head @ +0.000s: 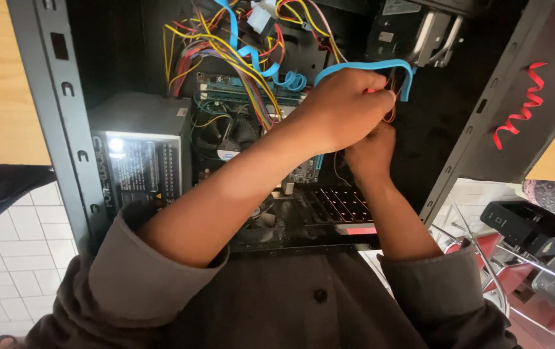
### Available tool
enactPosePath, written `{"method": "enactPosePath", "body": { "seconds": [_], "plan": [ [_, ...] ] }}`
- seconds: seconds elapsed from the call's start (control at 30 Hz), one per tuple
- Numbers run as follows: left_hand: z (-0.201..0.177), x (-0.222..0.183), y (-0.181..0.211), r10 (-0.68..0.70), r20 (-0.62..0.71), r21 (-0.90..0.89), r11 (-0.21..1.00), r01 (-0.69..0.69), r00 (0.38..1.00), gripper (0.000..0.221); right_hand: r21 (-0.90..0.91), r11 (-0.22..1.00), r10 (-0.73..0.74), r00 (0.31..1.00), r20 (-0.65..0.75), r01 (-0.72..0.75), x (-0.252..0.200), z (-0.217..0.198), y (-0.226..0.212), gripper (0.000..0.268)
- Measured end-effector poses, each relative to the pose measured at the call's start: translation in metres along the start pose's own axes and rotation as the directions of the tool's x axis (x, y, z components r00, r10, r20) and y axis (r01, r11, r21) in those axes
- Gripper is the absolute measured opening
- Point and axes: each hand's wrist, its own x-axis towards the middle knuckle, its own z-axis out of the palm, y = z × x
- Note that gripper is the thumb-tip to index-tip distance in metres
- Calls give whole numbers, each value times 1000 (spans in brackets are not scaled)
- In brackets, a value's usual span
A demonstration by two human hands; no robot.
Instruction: Installing and connecting an additional hard drive and managing internal cables inside a computer case.
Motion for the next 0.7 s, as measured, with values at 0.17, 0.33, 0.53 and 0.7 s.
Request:
{"method": "enactPosePath", "body": {
  "seconds": [0.17,0.33,0.53,0.7],
  "plan": [
    [-1,-2,1,21,16,-16,1000,-21,1000,35,-41,999,10,1000,7,-10,1,1,-2,21],
    [2,2,-2,30,20,31,999,-30,999,34,-74,997,18,1000,4,-17,3,4,-11,23],
    [5,4,-7,71,-6,23,997,-70,997,37,-111,994,21,1000,-4,-22,-2,-13,-12,26],
    [8,6,-14,62,-14,13,998,-61,998,30,-163,987,1,1000,13,1,-33,-46,3,29]
  ]
}}
